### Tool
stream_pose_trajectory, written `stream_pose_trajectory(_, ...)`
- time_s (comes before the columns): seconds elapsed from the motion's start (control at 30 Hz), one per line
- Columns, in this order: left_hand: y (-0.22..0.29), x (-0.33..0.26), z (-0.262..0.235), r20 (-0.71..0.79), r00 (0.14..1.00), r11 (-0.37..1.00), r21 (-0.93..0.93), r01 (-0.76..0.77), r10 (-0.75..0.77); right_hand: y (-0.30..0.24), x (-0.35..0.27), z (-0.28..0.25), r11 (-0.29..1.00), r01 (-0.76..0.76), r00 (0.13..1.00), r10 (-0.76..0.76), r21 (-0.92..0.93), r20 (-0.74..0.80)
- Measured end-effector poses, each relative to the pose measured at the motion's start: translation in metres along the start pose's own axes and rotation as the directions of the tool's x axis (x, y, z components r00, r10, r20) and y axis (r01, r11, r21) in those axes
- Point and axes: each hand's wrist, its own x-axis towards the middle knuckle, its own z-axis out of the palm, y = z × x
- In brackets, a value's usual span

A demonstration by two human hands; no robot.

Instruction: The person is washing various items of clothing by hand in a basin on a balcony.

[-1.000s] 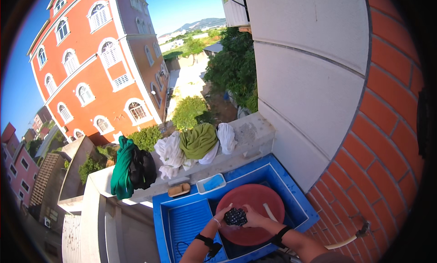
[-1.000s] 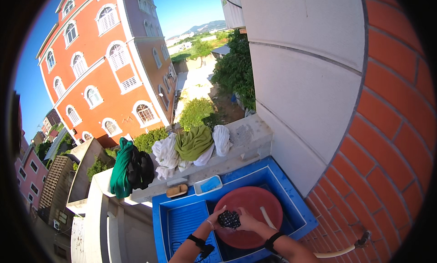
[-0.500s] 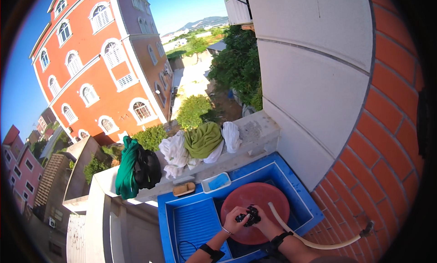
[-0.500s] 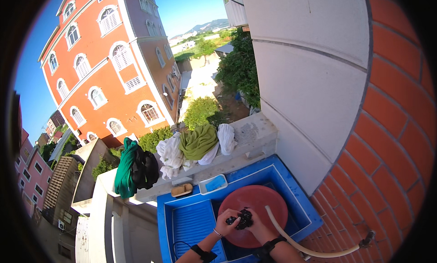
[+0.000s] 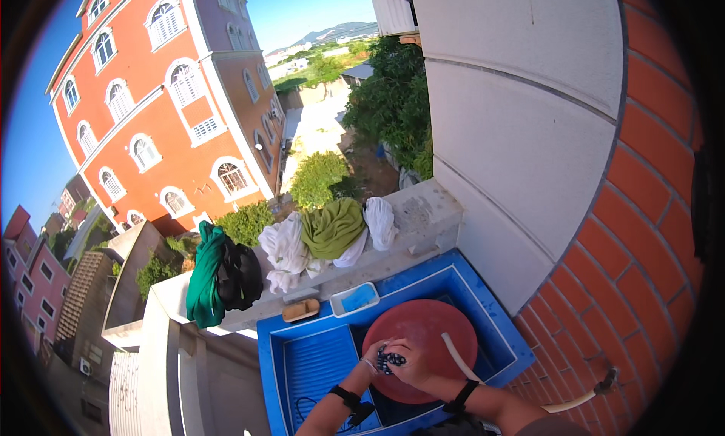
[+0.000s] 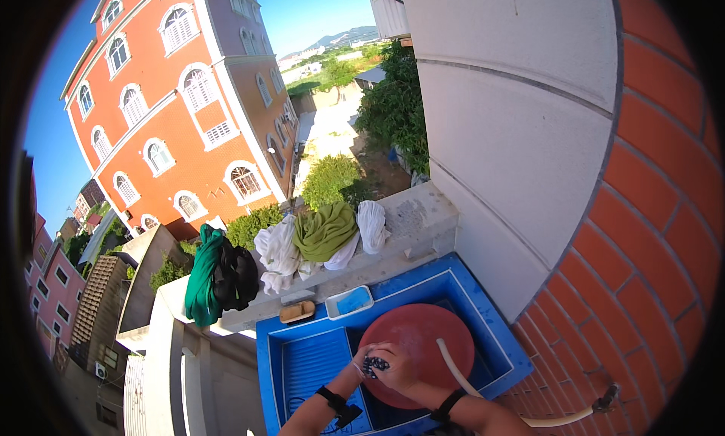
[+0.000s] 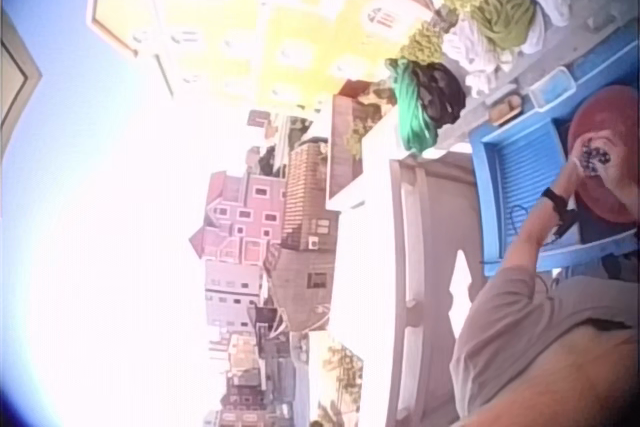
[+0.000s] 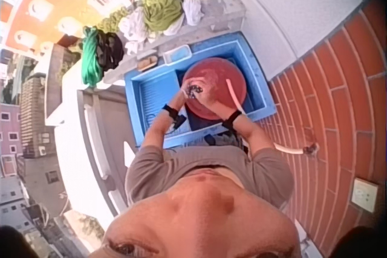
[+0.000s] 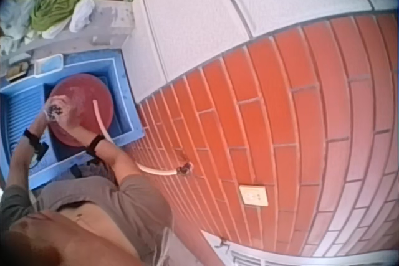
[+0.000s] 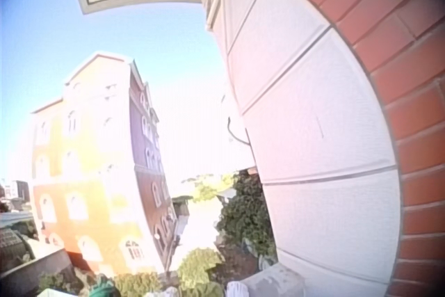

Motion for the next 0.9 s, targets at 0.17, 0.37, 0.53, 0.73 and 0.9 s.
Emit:
stream_pose_trajectory(0.17, 0.012, 0.017, -0.02, -0.077, 0.989, 0.955, 0.26, 0.144, -0.128, 0.008, -0.008, 0.006, 0.982, 0.185, 0.963, -0.172, -0.044, 0.206)
stream_pose_trajectory(0.37, 0.019, 0.016, 0.01, -0.071, 0.974, 0.773, 0.596, 0.216, -0.217, 0.011, -0.017, 0.008, 0.92, 0.383, 0.872, -0.333, -0.078, 0.357)
stream_pose_trajectory(0.53, 0.013, 0.024, 0.004, -0.077, 0.973, 0.452, 0.876, 0.171, -0.219, 0.008, -0.028, 0.011, 0.856, 0.512, 0.784, -0.435, -0.066, 0.443)
stream_pose_trajectory(0.73, 0.006, 0.033, 0.003, 0.03, 0.989, 0.157, 0.988, -0.008, -0.142, 0.019, -0.044, 0.015, 0.831, 0.557, 0.704, -0.468, -0.005, 0.534)
stream_pose_trajectory(0.9, 0.001, 0.036, -0.003, 0.159, 0.983, -0.278, 0.944, -0.18, -0.095, 0.026, -0.05, 0.024, 0.749, 0.661, 0.653, -0.549, -0.039, 0.522)
